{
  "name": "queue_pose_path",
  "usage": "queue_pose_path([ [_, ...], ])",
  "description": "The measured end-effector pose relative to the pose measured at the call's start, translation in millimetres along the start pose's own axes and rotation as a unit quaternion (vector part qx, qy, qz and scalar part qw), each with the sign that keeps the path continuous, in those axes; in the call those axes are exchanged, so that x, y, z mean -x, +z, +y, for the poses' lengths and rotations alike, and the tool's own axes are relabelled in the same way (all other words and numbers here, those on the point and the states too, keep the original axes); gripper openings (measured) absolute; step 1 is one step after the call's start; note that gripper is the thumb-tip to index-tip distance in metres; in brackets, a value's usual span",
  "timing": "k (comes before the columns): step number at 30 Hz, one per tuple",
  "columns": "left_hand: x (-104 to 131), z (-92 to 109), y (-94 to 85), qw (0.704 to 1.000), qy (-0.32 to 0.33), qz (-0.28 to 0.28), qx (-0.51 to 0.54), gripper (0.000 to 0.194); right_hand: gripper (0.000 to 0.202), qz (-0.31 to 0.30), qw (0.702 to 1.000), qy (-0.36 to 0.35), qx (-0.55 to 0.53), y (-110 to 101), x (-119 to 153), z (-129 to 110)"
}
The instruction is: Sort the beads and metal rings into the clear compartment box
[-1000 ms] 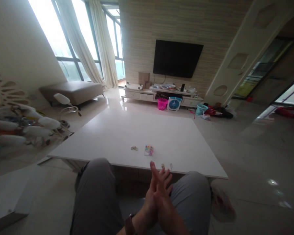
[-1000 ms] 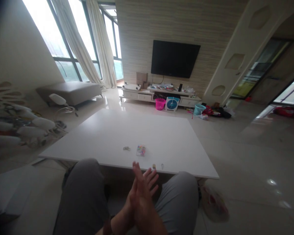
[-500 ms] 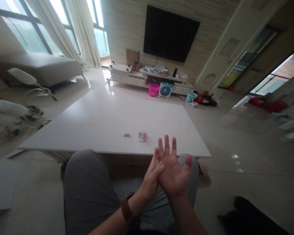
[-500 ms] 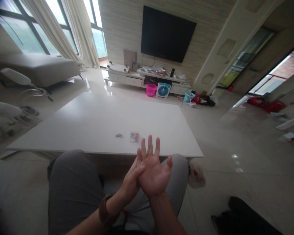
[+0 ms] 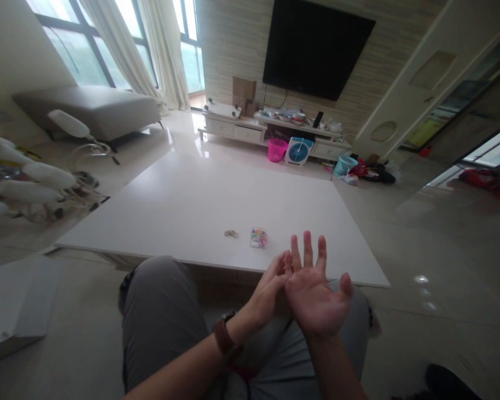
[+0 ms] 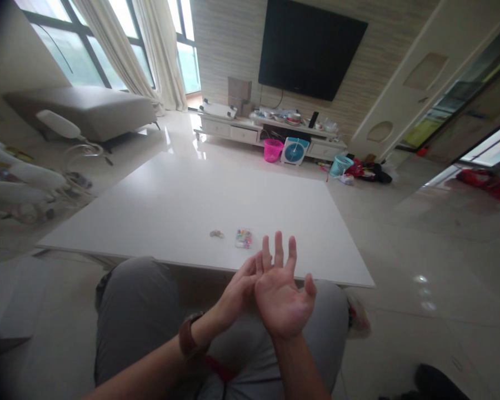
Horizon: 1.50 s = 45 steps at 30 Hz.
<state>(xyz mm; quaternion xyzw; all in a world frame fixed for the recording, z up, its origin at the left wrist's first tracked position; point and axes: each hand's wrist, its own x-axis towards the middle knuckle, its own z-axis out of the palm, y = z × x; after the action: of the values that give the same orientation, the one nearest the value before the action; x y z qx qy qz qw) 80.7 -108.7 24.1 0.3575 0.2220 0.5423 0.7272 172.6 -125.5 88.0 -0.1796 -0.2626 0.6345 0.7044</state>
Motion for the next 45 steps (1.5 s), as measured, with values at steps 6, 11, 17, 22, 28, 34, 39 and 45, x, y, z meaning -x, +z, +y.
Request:
queue_pose_path([
  [6, -99, 83, -91.8, 0.916, 0.053, 0.047, -0.396, 0.024, 0.064, -0.062, 0.938, -0.095, 0.327, -40, -113, 7],
  [11, -122, 103, -177.4, 0.794, 0.008, 0.074, -0.603, 0.017, 0.082, -0.144, 0.789, -0.023, 0.596, -105, -169, 54],
  [17, -104, 89, -217.4, 0.775, -0.017, 0.062, -0.629, 0.018, 0.102, -0.240, 0.653, 0.027, 0.718, -153, -159, 90],
  [22, -118, 87, -216.4, 0.766, -0.063, 0.033, -0.639, 0.019, 0.095, -0.256, 0.653, 0.029, 0.712, -151, -169, 104],
  [28, -122, 70, -215.9, 0.746, -0.079, 0.010, -0.661, 0.020, 0.090, -0.292, 0.633, 0.013, 0.716, -143, -158, 109],
  [34, -129, 69, -216.0, 0.744, -0.091, -0.007, -0.662, 0.014, 0.086, -0.322, 0.639, 0.020, 0.698, -134, -144, 111],
  [39, -131, 73, -214.8, 0.738, -0.069, 0.006, -0.671, 0.013, 0.083, -0.325, 0.634, 0.017, 0.702, -134, -143, 111],
  [45, -129, 76, -209.3, 0.772, -0.036, 0.019, -0.634, 0.015, 0.083, -0.321, 0.633, 0.013, 0.704, -134, -142, 111],
])
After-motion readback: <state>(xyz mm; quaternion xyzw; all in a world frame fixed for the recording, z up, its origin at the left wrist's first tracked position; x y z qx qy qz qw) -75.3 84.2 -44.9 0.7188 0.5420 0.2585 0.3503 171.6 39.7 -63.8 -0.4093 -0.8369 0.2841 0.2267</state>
